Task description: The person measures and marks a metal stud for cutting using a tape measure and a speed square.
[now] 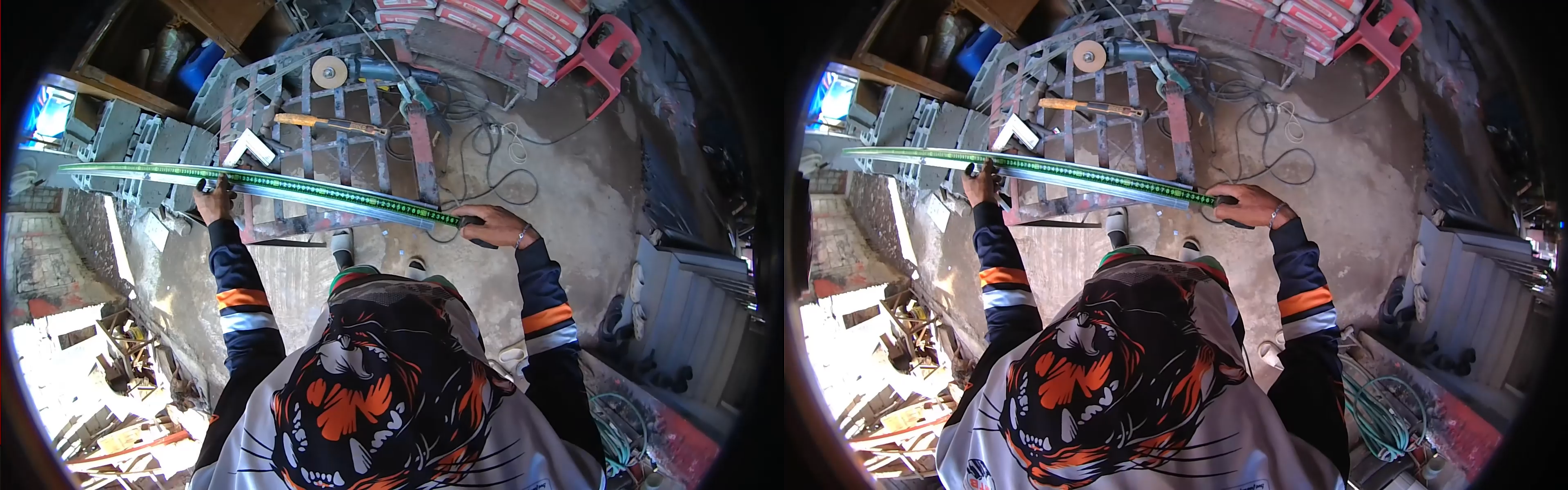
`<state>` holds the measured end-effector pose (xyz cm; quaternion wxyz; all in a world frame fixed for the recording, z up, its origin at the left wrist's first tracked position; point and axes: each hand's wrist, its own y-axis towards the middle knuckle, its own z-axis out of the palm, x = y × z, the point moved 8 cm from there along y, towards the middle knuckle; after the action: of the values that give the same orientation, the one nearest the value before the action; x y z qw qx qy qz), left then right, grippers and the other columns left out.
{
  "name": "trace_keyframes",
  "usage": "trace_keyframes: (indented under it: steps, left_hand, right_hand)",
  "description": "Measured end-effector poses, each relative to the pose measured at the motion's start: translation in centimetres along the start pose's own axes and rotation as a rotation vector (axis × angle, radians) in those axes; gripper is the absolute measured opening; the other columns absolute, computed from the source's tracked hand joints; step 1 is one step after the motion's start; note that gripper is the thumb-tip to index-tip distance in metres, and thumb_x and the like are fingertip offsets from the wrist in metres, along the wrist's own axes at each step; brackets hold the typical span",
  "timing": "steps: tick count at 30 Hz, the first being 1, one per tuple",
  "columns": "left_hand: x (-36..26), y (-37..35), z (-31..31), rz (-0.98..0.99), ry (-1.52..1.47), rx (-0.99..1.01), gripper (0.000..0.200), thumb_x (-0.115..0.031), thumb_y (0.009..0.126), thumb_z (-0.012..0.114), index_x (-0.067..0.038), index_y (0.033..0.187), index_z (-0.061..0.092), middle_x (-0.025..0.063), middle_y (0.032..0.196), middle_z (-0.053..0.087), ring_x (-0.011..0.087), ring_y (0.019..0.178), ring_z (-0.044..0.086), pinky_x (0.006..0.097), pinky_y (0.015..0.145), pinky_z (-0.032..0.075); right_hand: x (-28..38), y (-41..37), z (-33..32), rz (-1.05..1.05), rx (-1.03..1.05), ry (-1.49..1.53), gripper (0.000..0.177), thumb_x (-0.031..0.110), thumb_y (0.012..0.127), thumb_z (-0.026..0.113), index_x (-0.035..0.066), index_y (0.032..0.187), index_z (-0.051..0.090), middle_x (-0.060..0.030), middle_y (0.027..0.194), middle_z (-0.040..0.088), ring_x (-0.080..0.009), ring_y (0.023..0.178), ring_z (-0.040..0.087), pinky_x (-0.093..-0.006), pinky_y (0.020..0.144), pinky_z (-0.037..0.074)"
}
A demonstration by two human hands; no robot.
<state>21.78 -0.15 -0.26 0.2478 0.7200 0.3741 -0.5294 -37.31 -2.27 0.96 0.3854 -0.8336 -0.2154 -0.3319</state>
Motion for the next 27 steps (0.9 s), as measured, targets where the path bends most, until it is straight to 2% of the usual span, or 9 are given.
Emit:
trace_keyframes:
  steps: [8, 13, 16, 18, 20, 21, 22, 25, 27]
  left_hand:
    - [1.2, 0.6, 0.1, 0.002, -0.001, 0.011, 0.066, -0.020, 0.084, 0.077, 0.002, 0.134, 0.040, 0.0150, 0.087, 0.068, 0.0185, 0.059, 0.063, 0.0288, 0.051, 0.050]
    - [0.9, -0.1, 0.2, -0.006, -0.057, 0.003, 0.063, -0.020, 0.084, 0.077, 0.003, 0.132, 0.043, 0.0132, 0.082, 0.068, 0.0166, 0.055, 0.061, 0.0266, 0.047, 0.047]
    - [1.8, 0.7, -0.2, 0.023, 0.012, -0.042, 0.058, -0.018, 0.085, 0.076, 0.003, 0.129, 0.045, 0.0112, 0.077, 0.067, 0.0145, 0.051, 0.059, 0.0253, 0.043, 0.042]
    - [1.4, 0.2, 0.7, 0.026, -0.133, 0.042, 0.042, -0.015, 0.088, 0.072, 0.002, 0.120, 0.050, 0.0079, 0.070, 0.063, 0.0118, 0.047, 0.054, 0.0246, 0.039, 0.037]
    - [2.5, 1.1, 0.2, 0.239, -0.101, -0.060, 0.038, -0.014, 0.087, 0.073, 0.000, 0.114, 0.052, 0.0085, 0.073, 0.063, 0.0133, 0.050, 0.056, 0.0271, 0.041, 0.042]
    - [4.4, 2.6, 0.1, 0.271, -0.009, -0.083, 0.039, -0.015, 0.087, 0.073, 0.000, 0.115, 0.052, 0.0093, 0.076, 0.064, 0.0143, 0.051, 0.057, 0.0284, 0.043, 0.045]
    - [1.4, -0.3, 0.5, 0.117, -0.112, -0.048, 0.041, -0.016, 0.087, 0.073, 0.000, 0.117, 0.051, 0.0095, 0.077, 0.064, 0.0147, 0.051, 0.057, 0.0288, 0.043, 0.045]
    - [-1.0, -2.1, -0.2, -0.081, -0.086, -0.096, 0.056, -0.033, 0.090, 0.071, 0.004, 0.124, 0.046, 0.0117, 0.074, 0.063, 0.0155, 0.047, 0.057, 0.0279, 0.039, 0.040]
    - [-1.2, -1.0, -1.3, -0.118, -0.259, -0.101, 0.058, -0.039, 0.091, 0.068, 0.003, 0.125, 0.048, 0.0093, 0.075, 0.063, 0.0140, 0.046, 0.055, 0.0266, 0.038, 0.038]
  right_hand:
    - [1.0, -0.3, -0.4, 0.019, 0.014, 0.005, 0.053, 0.037, 0.080, 0.064, 0.010, 0.125, 0.061, -0.0146, 0.111, 0.067, -0.0293, 0.098, 0.064, -0.0356, 0.089, 0.048]
    - [0.3, -0.3, -0.2, 0.040, 0.019, 0.045, 0.053, 0.036, 0.080, 0.064, 0.009, 0.126, 0.061, -0.0146, 0.113, 0.067, -0.0275, 0.100, 0.064, -0.0348, 0.089, 0.048]
    - [0.2, -0.1, -0.1, -0.028, -0.011, 0.038, 0.052, 0.033, 0.081, 0.065, 0.009, 0.127, 0.060, -0.0119, 0.101, 0.068, -0.0226, 0.089, 0.065, -0.0326, 0.081, 0.050]
    - [-0.7, 0.4, -0.1, -0.097, -0.028, 0.052, 0.051, 0.031, 0.081, 0.065, 0.009, 0.128, 0.060, -0.0073, 0.087, 0.067, -0.0160, 0.076, 0.062, -0.0296, 0.072, 0.049]
    - [0.3, -0.1, -0.3, -0.047, 0.010, 0.114, 0.051, 0.029, 0.082, 0.066, 0.008, 0.128, 0.060, -0.0030, 0.078, 0.064, -0.0111, 0.068, 0.058, -0.0276, 0.066, 0.048]
    - [0.6, -0.2, -0.4, -0.038, 0.008, 0.101, 0.051, 0.028, 0.082, 0.066, 0.007, 0.127, 0.060, -0.0040, 0.081, 0.065, -0.0122, 0.071, 0.059, -0.0282, 0.068, 0.049]
    - [0.8, -0.3, -0.5, -0.026, 0.006, 0.088, 0.050, 0.028, 0.082, 0.066, 0.006, 0.127, 0.060, -0.0050, 0.083, 0.065, -0.0134, 0.074, 0.060, -0.0287, 0.070, 0.049]
    - [2.8, -1.1, -1.1, -0.045, 0.072, 0.110, 0.049, 0.025, 0.082, 0.066, 0.002, 0.125, 0.059, -0.0076, 0.090, 0.065, -0.0159, 0.082, 0.060, -0.0299, 0.076, 0.049]
    - [4.9, -3.0, -1.8, -0.033, 0.112, 0.139, 0.048, 0.024, 0.083, 0.066, 0.001, 0.124, 0.059, -0.0078, 0.091, 0.065, -0.0158, 0.083, 0.060, -0.0297, 0.078, 0.049]
